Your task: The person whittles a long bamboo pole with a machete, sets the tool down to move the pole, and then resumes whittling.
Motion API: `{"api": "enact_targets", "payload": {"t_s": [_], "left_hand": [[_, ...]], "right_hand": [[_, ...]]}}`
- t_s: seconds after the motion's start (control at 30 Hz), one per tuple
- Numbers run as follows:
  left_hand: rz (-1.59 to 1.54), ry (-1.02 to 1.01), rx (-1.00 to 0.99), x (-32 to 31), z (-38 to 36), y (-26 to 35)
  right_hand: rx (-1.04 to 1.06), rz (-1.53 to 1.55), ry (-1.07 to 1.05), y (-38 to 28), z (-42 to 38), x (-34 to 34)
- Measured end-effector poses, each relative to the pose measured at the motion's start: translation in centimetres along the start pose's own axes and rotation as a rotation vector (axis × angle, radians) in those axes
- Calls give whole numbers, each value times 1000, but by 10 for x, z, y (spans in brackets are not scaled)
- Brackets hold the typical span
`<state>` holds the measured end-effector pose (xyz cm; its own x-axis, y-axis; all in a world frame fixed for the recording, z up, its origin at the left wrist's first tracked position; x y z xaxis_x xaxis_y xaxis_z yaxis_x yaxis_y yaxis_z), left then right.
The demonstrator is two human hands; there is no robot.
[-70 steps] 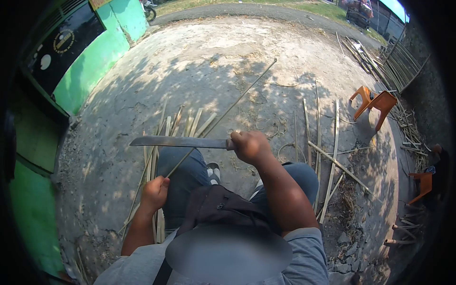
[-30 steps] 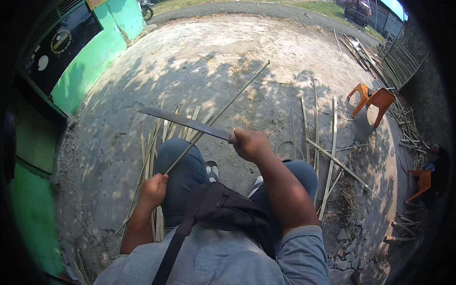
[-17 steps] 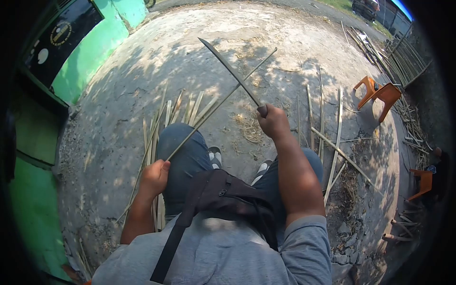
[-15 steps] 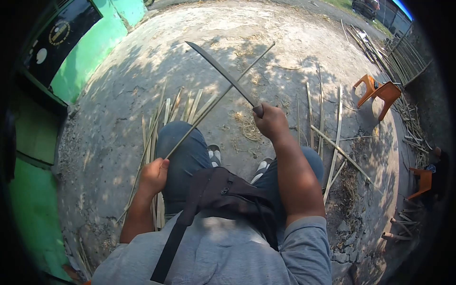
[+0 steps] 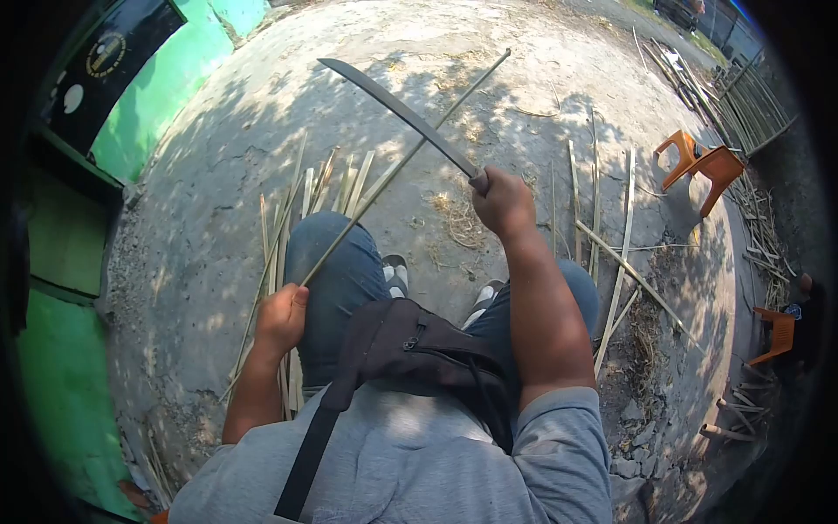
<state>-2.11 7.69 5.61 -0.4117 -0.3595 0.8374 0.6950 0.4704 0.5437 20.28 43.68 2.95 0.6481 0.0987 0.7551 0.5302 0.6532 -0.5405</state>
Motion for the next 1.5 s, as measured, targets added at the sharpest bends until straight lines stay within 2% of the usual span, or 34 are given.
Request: {"api": "enact_targets", "payload": {"t_s": [0.07,0.17,0.27,0.4,0.5,0.53,0.57,0.63,0.73,0.87,1.0,1.13,1.23,1.37,1.4,1.5], "left_hand": [[10,-5,-5,1,1,2],[29,-23,1,1,3,3],[33,-13,1,-2,2,3],[40,-3,-6,-2,1,1],[48,14,-33,-1,1,-1],[55,15,-43,-1,0,-3],[45,17,-42,-1,-2,-5],[18,21,-49,-3,-2,-9],[17,26,-70,-2,-1,-7],[32,-3,-25,2,1,3],[15,26,-26,0,-1,7],[30,79,-51,-2,-4,2],[84,139,-48,-7,-9,-1],[136,184,-46,-11,-12,-1],[145,188,-50,-12,-11,0],[173,191,-55,-10,-12,4]], "right_hand": [[-114,121,16,21,0,2],[-63,59,28,13,-6,12],[53,3,-17,-10,-13,16],[368,-117,-102,-40,-21,2],[508,-171,-79,-47,-19,2],[533,-141,-7,-42,-15,3],[429,-172,-13,-35,-10,6],[199,-95,118,-7,0,6],[-94,60,164,32,9,11],[-140,29,66,27,-3,17],[92,-5,-1,-6,-12,15],[474,-92,-9,-38,-17,6],[496,-97,11,-45,-14,12],[122,-138,21,-17,-2,17],[12,-64,21,-6,-1,18],[-18,89,30,8,-4,19]]}}
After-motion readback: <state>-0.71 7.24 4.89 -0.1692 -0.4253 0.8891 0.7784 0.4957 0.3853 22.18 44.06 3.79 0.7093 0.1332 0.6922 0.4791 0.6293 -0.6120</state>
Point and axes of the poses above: each hand's wrist, its own z-axis towards the middle knuckle, its own x-axis out of the back of the hand, y = z × x, the point moved 3 cm from there along z, towards the middle knuckle, and after that the axes turned 4 degrees about x, right-handed, at the moved point
